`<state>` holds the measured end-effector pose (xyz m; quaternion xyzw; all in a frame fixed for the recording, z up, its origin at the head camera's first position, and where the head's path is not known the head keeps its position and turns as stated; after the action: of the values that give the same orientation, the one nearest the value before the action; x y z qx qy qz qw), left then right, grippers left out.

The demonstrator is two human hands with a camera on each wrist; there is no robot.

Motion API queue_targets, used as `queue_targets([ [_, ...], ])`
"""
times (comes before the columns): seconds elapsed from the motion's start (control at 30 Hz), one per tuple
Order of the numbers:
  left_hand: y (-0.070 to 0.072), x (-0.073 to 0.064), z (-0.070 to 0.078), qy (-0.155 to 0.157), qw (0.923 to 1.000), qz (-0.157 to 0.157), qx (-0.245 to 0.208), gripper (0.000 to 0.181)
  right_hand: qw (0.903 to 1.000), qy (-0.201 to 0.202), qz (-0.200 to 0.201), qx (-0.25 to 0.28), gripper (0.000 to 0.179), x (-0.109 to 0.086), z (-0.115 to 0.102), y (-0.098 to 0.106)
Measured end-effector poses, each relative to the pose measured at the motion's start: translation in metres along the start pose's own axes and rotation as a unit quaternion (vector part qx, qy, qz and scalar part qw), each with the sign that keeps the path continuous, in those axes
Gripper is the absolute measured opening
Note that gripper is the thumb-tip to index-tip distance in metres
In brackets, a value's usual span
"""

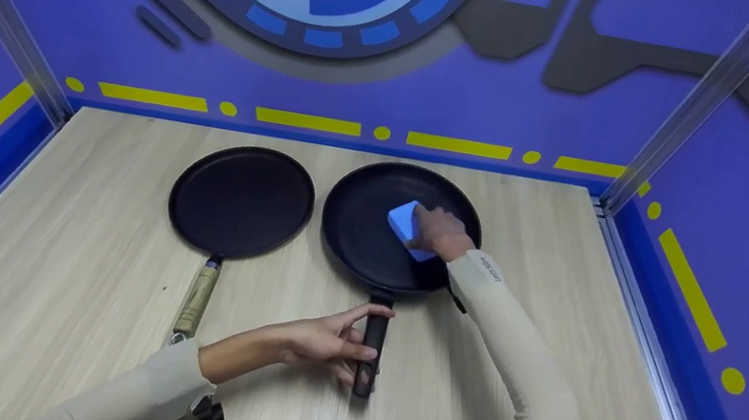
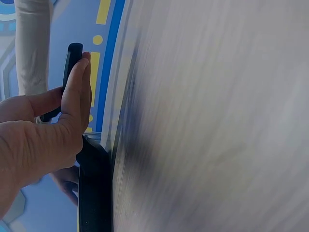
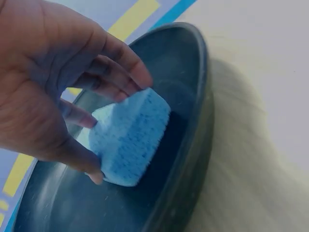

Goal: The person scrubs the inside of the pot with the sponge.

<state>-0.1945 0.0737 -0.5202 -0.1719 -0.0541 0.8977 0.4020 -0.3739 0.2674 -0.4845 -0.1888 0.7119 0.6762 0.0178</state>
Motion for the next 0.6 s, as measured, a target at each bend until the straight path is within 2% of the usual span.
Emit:
queue_targets([
  [0.17, 0.000, 0.002, 0.000, 0.001, 1.0000, 0.003, -0.001, 0.067, 0.9976, 0.063, -0.014, -0.028, 0.067, -0.014, -0.024, -0.005],
  [0.33, 0.000, 0.002, 0.001, -0.002, 1.0000, -0.001, 0.005, 0.066, 0.9910, 0.128, -0.003, -0.038, 0.067, -0.020, -0.044, -0.008],
  [0.6, 0.000, 0.002, 0.001, 0.003, 1.0000, 0.003, 0.007, 0.066, 0.9892, 0.144, 0.012, -0.024, 0.064, -0.023, -0.043, -0.010],
])
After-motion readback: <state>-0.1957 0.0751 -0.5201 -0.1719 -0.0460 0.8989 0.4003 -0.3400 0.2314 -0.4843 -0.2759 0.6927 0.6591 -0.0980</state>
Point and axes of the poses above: each hand's wrist, its own x-axis towards the middle knuckle, its own y-axis out of the back of the hand, z = x × y, the point moved 2 cm from there along x, towards the middle knuckle, and after that the axes turned 5 degrees about -y, right-handed, at the moved point
